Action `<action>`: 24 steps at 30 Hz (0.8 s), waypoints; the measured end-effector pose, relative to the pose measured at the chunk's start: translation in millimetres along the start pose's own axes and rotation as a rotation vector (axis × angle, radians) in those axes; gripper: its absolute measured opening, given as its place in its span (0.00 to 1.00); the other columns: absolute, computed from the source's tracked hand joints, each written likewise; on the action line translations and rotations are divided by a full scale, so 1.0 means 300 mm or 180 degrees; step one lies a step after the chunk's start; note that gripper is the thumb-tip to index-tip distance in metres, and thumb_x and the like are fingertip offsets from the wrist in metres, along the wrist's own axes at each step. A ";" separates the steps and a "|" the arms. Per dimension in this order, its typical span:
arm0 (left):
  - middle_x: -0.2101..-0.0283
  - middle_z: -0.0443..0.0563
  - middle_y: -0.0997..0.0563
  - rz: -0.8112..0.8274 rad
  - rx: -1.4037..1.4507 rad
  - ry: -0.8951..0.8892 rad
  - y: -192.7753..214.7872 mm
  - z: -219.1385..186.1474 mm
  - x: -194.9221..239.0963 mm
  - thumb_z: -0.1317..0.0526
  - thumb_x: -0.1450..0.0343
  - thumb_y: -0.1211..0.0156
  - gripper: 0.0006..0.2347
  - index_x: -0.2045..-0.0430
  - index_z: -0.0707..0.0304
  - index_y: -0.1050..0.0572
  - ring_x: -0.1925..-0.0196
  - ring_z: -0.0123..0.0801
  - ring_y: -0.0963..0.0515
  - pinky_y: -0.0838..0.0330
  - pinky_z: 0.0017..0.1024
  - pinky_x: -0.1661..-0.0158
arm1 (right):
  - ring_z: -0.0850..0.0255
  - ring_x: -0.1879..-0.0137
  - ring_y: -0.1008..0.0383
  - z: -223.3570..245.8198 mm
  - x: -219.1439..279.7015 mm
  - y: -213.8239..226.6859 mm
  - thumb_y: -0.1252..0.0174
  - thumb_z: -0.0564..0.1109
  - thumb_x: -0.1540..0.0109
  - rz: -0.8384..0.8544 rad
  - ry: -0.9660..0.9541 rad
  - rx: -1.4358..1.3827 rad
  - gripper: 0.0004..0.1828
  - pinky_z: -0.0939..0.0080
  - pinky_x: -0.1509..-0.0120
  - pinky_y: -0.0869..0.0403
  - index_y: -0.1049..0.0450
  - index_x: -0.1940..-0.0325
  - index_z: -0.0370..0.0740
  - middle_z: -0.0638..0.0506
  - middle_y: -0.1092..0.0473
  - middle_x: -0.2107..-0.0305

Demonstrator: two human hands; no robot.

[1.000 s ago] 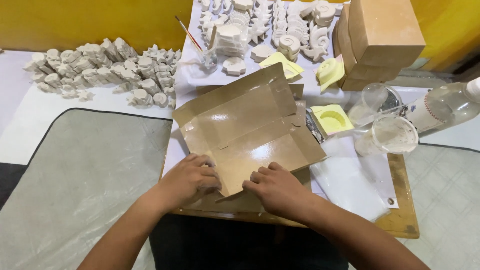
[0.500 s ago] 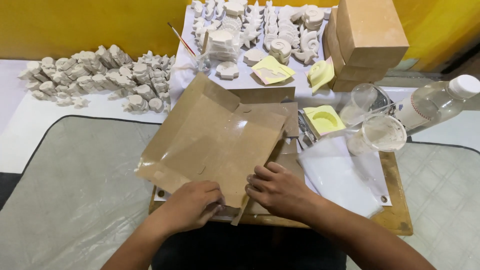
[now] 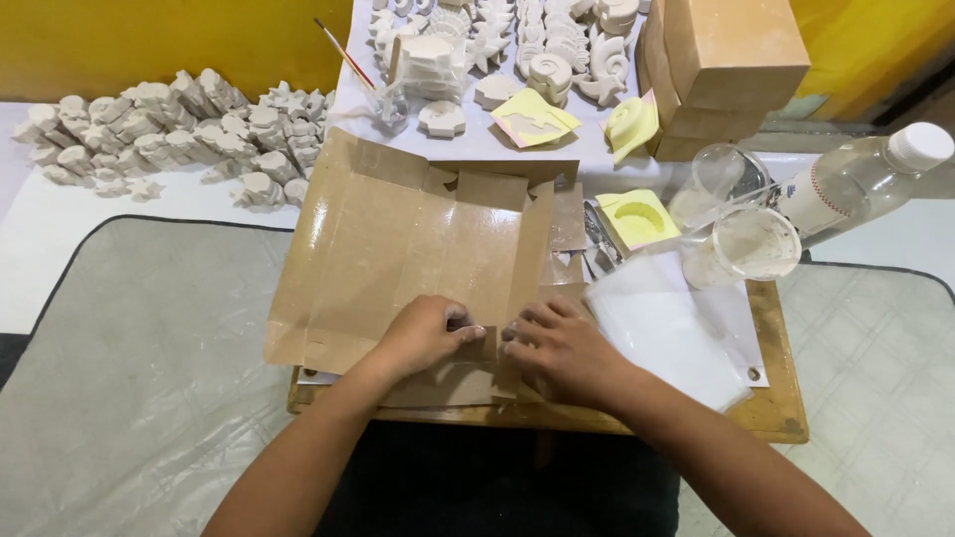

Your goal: The person assembles a flat cardboard box, then places several small white decorative items wrapped in plastic into the box. The person closes the box flaps and stacks the finished box with others.

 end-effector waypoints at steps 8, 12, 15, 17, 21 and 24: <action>0.61 0.58 0.12 0.0144 0.0645 0.0196 -0.008 0.002 -0.010 0.60 0.30 0.38 0.11 0.59 0.63 0.16 0.53 0.48 0.14 0.22 0.39 0.53 | 0.56 0.61 0.26 -0.001 0.088 -0.185 0.42 0.48 0.36 -0.0721 -0.0639 -0.0512 0.06 0.53 0.53 0.33 0.24 0.67 0.50 0.56 0.30 0.76; 0.59 0.60 0.13 0.0219 0.0776 0.0262 0.024 -0.009 0.008 0.60 0.32 0.37 0.12 0.58 0.65 0.17 0.50 0.51 0.15 0.23 0.43 0.50 | 0.53 0.61 0.26 -0.005 0.037 -0.195 0.42 0.46 0.36 0.0006 -0.1564 -0.0736 0.04 0.49 0.52 0.33 0.24 0.66 0.48 0.54 0.28 0.76; 0.60 0.60 0.13 0.0224 0.0860 0.0264 0.034 -0.021 0.019 0.61 0.29 0.41 0.12 0.56 0.65 0.17 0.51 0.47 0.15 0.24 0.41 0.50 | 0.52 0.64 0.26 0.006 0.029 -0.203 0.39 0.47 0.38 -0.0512 -0.1617 -0.0582 0.04 0.50 0.56 0.33 0.24 0.60 0.47 0.52 0.31 0.75; 0.59 0.59 0.13 0.0264 0.0933 0.0308 0.040 -0.020 0.030 0.61 0.29 0.41 0.13 0.55 0.64 0.17 0.51 0.45 0.16 0.24 0.40 0.49 | 0.53 0.63 0.25 0.015 0.026 -0.204 0.40 0.45 0.37 -0.0550 -0.1788 -0.0754 0.04 0.52 0.54 0.32 0.23 0.58 0.47 0.53 0.29 0.73; 0.58 0.58 0.13 0.0279 0.1080 0.0320 0.042 -0.013 0.036 0.61 0.30 0.41 0.13 0.54 0.63 0.17 0.50 0.43 0.17 0.24 0.39 0.47 | 0.51 0.60 0.23 0.004 0.042 -0.265 0.36 0.51 0.39 -0.0876 -0.2035 -0.0825 0.14 0.49 0.51 0.29 0.23 0.50 0.49 0.50 0.27 0.71; 0.60 0.57 0.13 0.0233 0.1201 0.0316 0.035 0.011 0.032 0.61 0.30 0.39 0.13 0.53 0.63 0.17 0.52 0.41 0.18 0.25 0.39 0.48 | 0.52 0.61 0.22 -0.003 0.054 -0.284 0.33 0.48 0.39 -0.1099 -0.2173 -0.1068 0.13 0.50 0.52 0.27 0.24 0.52 0.46 0.51 0.26 0.70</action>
Point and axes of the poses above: each hand's wrist, its own x-axis away from the middle knuckle, its own y-axis out of the back of the hand, z = x × y, the point moved 4 cm from there along -x, towards the middle knuckle
